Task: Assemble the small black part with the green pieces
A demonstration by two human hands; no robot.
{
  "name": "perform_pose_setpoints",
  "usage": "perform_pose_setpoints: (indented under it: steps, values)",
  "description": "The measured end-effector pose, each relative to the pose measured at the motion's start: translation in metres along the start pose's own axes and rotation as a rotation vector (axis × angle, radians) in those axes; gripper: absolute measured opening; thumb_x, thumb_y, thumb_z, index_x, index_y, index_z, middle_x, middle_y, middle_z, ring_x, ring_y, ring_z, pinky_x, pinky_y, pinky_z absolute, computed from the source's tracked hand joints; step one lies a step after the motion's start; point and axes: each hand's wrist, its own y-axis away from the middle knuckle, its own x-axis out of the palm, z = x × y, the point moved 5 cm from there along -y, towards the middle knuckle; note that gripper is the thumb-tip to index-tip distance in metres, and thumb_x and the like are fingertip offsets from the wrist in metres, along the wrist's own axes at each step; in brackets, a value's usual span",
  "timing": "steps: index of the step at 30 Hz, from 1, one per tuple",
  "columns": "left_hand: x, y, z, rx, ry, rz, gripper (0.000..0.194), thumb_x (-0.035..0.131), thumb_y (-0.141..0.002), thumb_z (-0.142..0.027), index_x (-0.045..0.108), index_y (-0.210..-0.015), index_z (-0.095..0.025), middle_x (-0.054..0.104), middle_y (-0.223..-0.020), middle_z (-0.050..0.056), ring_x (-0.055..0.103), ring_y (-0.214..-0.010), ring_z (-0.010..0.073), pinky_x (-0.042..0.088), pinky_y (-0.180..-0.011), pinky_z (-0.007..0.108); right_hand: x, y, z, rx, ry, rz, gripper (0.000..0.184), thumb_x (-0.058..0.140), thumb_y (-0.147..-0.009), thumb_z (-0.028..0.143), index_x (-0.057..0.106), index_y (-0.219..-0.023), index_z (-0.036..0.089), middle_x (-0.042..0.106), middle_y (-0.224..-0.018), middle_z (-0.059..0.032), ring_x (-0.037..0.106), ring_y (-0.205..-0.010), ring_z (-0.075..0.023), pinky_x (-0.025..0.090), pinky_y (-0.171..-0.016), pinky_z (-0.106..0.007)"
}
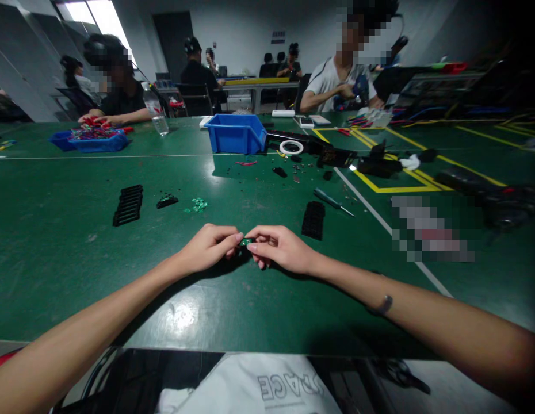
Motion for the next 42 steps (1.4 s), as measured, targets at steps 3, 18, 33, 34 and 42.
perform_pose_setpoints:
  steps: [3, 18, 33, 34, 42]
  values:
    - [-0.0016, -0.0005, -0.0008, 0.027, -0.061, -0.031, 0.051, 0.042, -0.105, -0.044, 0.058, -0.068, -0.013, 0.058, -0.063, -0.001, 0.05, -0.059, 0.0088, 0.037, -0.064, 0.022, 0.0001, -0.0002, -0.0004, 0.0, 0.001, 0.004, 0.026, 0.063, -0.096, 0.038, 0.067, -0.104, 0.014, 0.064, -0.071, 0.0, 0.063, -0.057, -0.0109, 0.05, -0.053, -0.021]
    - [0.0008, -0.0007, 0.001, 0.022, -0.107, -0.031, 0.048, 0.04, -0.105, -0.044, 0.056, -0.071, -0.014, 0.051, -0.06, -0.004, 0.046, -0.055, 0.0075, 0.034, -0.058, 0.021, 0.0, 0.0, -0.001, 0.013, -0.004, -0.011, 0.026, 0.063, -0.095, 0.038, 0.065, -0.104, 0.013, 0.066, -0.071, -0.0008, 0.064, -0.058, -0.0119, 0.05, -0.052, -0.022]
    - [0.0028, -0.0014, 0.0015, 0.024, -0.164, -0.025, 0.044, 0.039, -0.106, -0.044, 0.053, -0.076, -0.015, 0.047, -0.063, -0.004, 0.044, -0.059, 0.0084, 0.032, -0.06, 0.022, -0.0006, 0.0003, -0.0007, 0.019, 0.007, -0.023, 0.026, 0.065, -0.094, 0.037, 0.064, -0.105, 0.014, 0.065, -0.069, 0.0002, 0.064, -0.057, -0.0116, 0.049, -0.053, -0.022]
    - [0.0029, -0.0013, 0.0013, 0.024, -0.166, -0.027, 0.043, 0.039, -0.106, -0.043, 0.053, -0.076, -0.015, 0.047, -0.064, -0.004, 0.043, -0.059, 0.0084, 0.032, -0.06, 0.022, -0.0008, 0.0003, -0.0005, 0.019, 0.008, -0.025, 0.026, 0.065, -0.094, 0.037, 0.064, -0.105, 0.014, 0.065, -0.069, 0.0002, 0.064, -0.057, -0.0116, 0.049, -0.053, -0.022]
    - [0.0034, 0.0, -0.0022, 0.043, -0.183, -0.054, 0.041, 0.04, -0.105, -0.041, 0.052, -0.075, -0.015, 0.045, -0.064, -0.005, 0.042, -0.059, 0.0082, 0.031, -0.06, 0.022, -0.002, -0.0017, 0.0009, 0.016, 0.028, -0.032, 0.026, 0.065, -0.094, 0.038, 0.064, -0.104, 0.014, 0.065, -0.069, 0.0002, 0.064, -0.059, -0.0122, 0.049, -0.054, -0.022]
